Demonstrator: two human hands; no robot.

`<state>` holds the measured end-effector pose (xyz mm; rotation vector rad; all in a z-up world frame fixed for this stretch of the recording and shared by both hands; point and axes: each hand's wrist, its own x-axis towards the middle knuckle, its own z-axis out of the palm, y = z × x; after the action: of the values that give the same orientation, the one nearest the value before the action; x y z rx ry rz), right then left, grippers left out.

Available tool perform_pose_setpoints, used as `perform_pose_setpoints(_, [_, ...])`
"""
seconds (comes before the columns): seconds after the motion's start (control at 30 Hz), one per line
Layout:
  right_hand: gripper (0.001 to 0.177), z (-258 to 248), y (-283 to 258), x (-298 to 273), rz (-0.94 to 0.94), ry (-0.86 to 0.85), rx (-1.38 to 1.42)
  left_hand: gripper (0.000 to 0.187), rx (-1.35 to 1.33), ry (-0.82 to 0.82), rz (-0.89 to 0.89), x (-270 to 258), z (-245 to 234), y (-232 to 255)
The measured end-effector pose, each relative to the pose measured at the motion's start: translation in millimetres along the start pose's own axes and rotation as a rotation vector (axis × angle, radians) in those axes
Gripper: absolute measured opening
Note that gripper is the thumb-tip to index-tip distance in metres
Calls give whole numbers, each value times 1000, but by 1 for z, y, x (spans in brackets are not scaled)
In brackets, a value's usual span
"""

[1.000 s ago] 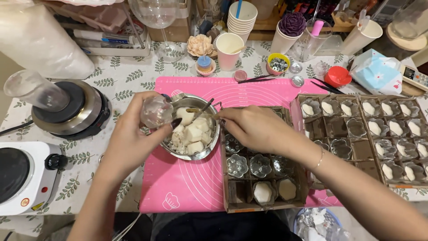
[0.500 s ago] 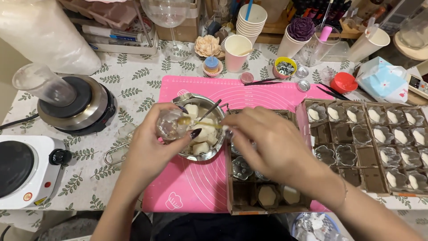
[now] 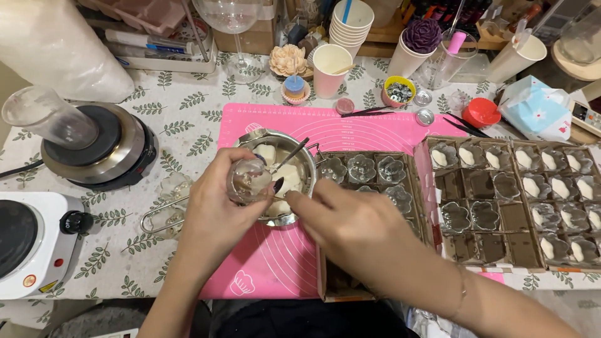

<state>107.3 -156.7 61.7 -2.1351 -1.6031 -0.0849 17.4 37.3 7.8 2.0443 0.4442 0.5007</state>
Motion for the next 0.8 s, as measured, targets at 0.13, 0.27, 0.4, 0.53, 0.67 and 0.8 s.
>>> perform_pose_setpoints(0.13, [35, 8, -3, -2, -112, 51, -114, 53, 50, 31, 21, -2, 2, -2])
perform_pose_setpoints(0.27, [35, 17, -3, -3, -148, 67, -143, 52, 87, 58, 49, -3, 6, -3])
perform_pose_setpoints(0.4, [31, 22, -3, -1, -146, 54, -142, 49, 116, 71, -28, -2, 7, -2])
perform_pose_setpoints(0.53, [30, 28, -3, 0, -141, 51, -126, 47, 225, 93, -88, -2, 7, -3])
perform_pose_setpoints(0.67, [27, 35, -2, -1, -129, 59, -73, 49, 309, 71, -97, -2, 6, -9])
perform_pose_setpoints(0.8, [21, 46, 2, -4, -96, 76, -9, 44, 405, 21, -116, -1, 4, -9])
